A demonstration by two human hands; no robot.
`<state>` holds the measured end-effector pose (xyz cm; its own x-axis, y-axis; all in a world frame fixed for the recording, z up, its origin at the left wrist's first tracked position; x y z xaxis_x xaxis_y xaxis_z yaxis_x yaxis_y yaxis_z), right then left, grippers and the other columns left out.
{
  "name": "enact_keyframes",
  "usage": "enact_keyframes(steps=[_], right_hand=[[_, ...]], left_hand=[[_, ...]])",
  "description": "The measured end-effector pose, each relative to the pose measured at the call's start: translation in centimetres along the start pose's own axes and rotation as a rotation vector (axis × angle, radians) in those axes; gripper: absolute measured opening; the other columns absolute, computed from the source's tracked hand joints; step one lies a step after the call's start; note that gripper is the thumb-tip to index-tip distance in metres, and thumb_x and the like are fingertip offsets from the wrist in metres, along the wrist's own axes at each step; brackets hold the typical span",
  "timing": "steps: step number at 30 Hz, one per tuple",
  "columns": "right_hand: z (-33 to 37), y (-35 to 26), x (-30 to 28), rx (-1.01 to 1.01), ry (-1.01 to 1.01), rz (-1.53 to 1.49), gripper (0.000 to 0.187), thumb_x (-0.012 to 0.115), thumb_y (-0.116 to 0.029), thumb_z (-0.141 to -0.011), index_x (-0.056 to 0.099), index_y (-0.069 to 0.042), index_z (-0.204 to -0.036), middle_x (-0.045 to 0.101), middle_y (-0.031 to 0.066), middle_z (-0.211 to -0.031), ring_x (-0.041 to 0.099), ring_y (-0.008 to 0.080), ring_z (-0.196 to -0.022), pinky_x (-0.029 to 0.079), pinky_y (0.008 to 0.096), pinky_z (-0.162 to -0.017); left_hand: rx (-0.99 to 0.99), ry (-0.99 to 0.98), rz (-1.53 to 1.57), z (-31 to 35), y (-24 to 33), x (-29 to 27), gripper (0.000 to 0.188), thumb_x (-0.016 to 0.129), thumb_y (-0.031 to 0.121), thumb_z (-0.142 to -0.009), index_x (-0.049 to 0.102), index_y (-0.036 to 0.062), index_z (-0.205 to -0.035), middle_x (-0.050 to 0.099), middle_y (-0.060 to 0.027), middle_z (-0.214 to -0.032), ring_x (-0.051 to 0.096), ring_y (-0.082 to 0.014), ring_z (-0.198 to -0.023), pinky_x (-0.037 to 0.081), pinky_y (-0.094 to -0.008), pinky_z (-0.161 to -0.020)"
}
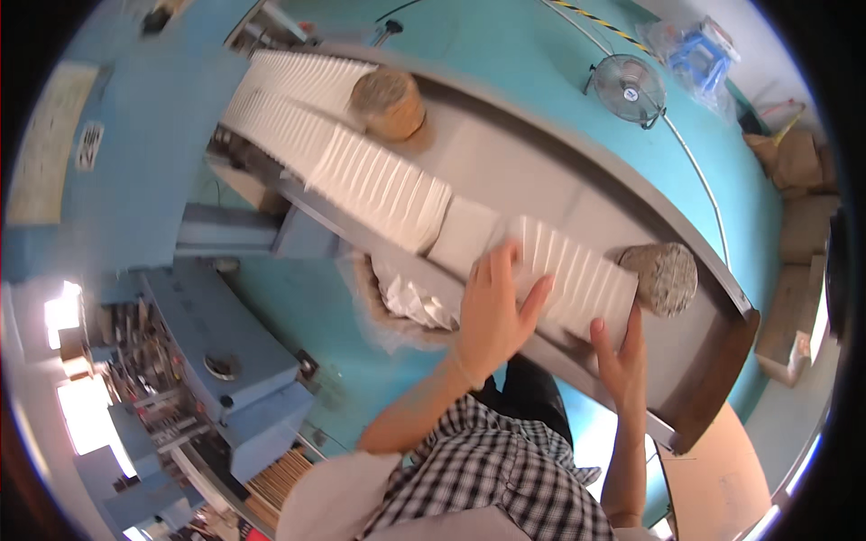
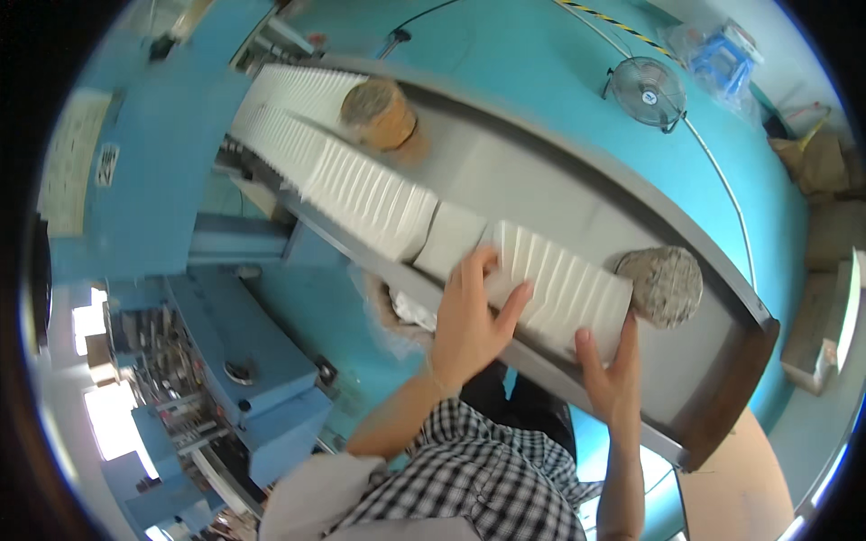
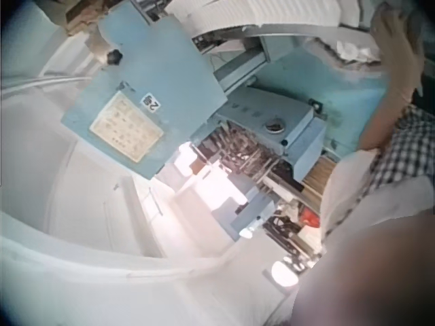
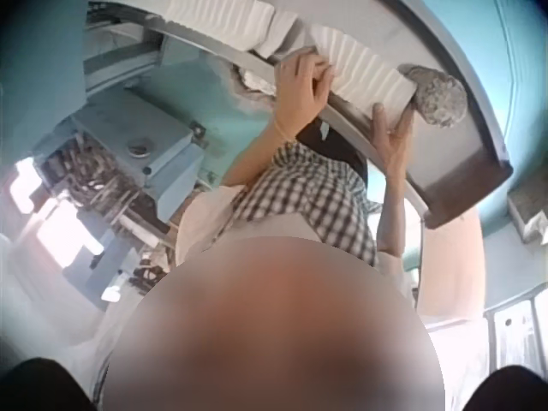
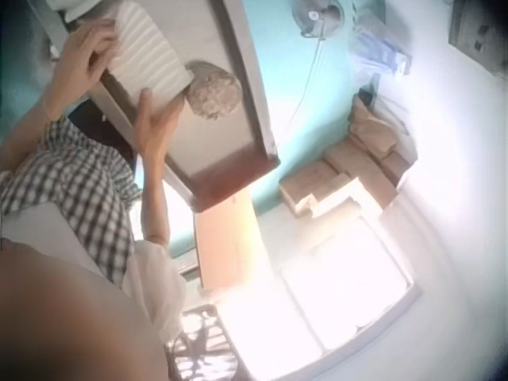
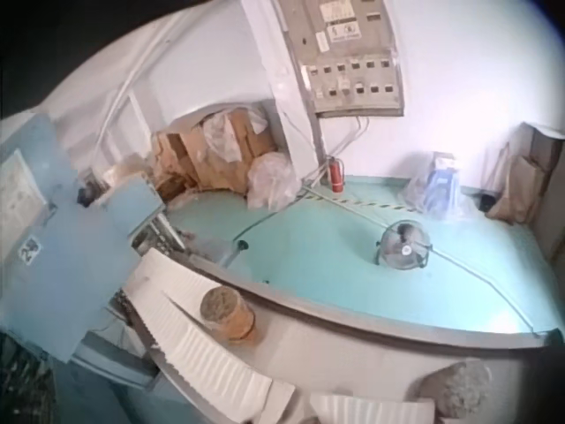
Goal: Folding and stacking white napkins or paper products on a conveyor belt workstation.
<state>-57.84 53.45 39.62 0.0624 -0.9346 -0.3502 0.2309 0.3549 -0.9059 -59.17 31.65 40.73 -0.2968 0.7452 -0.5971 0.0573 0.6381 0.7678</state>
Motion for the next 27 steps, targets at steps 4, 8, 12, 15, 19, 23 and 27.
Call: enact_keyframes(steps=[4,8,12,15,19,23,27], right_hand=[[0.0,-1.0,2.5,-0.133,0.01,0.194,0.057,0.07,-0.026,-0.09,0.045,0.007,-0.129,0.063,0.0196,-0.108,0.062,0.0268,-0.097,0.049,0.0391,-0.088],[2.3,-1.5,1.9,-0.067,0.123,0.053,0.062,0.072,-0.025,-0.088,0.042,0.006,-0.133,0.062,0.0177,-0.11,0.062,0.0248,-0.1,0.049,0.0365,-0.09],[10.8,-0.2,-3.4,-0.191,0.444,-0.085,0.074,0.078,-0.017,-0.083,0.035,0.005,-0.139,0.055,0.0174,-0.124,0.056,0.0245,-0.111,0.048,0.0356,-0.094],[19.2,4.0,-7.7,-0.158,0.681,0.04,0.086,0.083,-0.014,-0.077,0.029,0.005,-0.141,0.052,0.0179,-0.127,0.053,0.0245,-0.116,0.048,0.0369,-0.095],[30.6,6.8,-12.2,-0.102,0.75,0.097,0.087,0.084,-0.016,-0.077,0.026,0.004,-0.138,0.052,0.0219,-0.128,0.056,0.0277,-0.117,0.048,0.0396,-0.095],[46.8,13.7,-16.2,0.203,0.961,-0.022,0.086,0.084,-0.025,-0.077,0.029,0.004,-0.136,0.054,0.0234,-0.124,0.059,0.0305,-0.112,0.049,0.0408,-0.094],[64.2,22.7,-19.3,0.357,1.392,-0.206,0.082,0.086,-0.03,-0.075,0.035,0.002,-0.131,0.058,0.023,-0.118,0.061,0.0317,-0.108,0.049,0.0402,-0.093]], left_hand=[[-0.242,-0.259,-0.074,-1.6,-2.0,1.2,0.067,0.074,0.045,-0.083,0.048,-0.0095,-0.112,0.059,-0.027,-0.101,0.059,-0.0412,-0.094,0.049,-0.0493,-0.075],[0.031,-0.028,-0.063,0.1,1.5,-0.1,0.073,0.074,0.05,-0.08,0.047,-0.0106,-0.112,0.056,-0.0259,-0.099,0.057,-0.0413,-0.09,0.047,-0.0473,-0.076],[0.235,0.059,0.297,5.8,7.6,-2.1,0.069,0.083,0.041,-0.075,0.051,-0.0056,-0.114,0.057,-0.0207,-0.101,0.056,-0.0378,-0.091,0.045,-0.0451,-0.076],[-0.005,-0.242,0.588,11.6,10.2,1.1,0.057,0.085,0.029,-0.077,0.056,-0.0021,-0.115,0.065,-0.0149,-0.099,0.065,-0.0282,-0.085,0.051,-0.038,-0.074],[0.063,-0.569,0.625,20.9,15.9,5.6,0.062,0.085,0.021,-0.077,0.05,-0.0021,-0.122,0.065,-0.016,-0.111,0.065,-0.0241,-0.101,0.053,-0.0348,-0.083],[0.137,-0.851,0.551,35.2,20.4,11.5,0.074,0.086,0.025,-0.077,0.041,-0.0027,-0.129,0.061,-0.0191,-0.117,0.063,-0.0279,-0.103,0.052,-0.0375,-0.085],[0.231,-1.316,0.431,52.7,26.7,17.7,0.079,0.087,0.03,-0.075,0.041,-0.0036,-0.13,0.059,-0.0214,-0.117,0.061,-0.034,-0.106,0.05,-0.0414,-0.089]])
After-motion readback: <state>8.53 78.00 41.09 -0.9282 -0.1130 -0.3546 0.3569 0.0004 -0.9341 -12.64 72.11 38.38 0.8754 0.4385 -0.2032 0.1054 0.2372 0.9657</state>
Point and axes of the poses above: each hand's wrist, its own z-axis away from the middle knuckle, its own x-axis out of the palm, y = z × x, the point moved 9 cm from there along -z, towards the middle knuckle
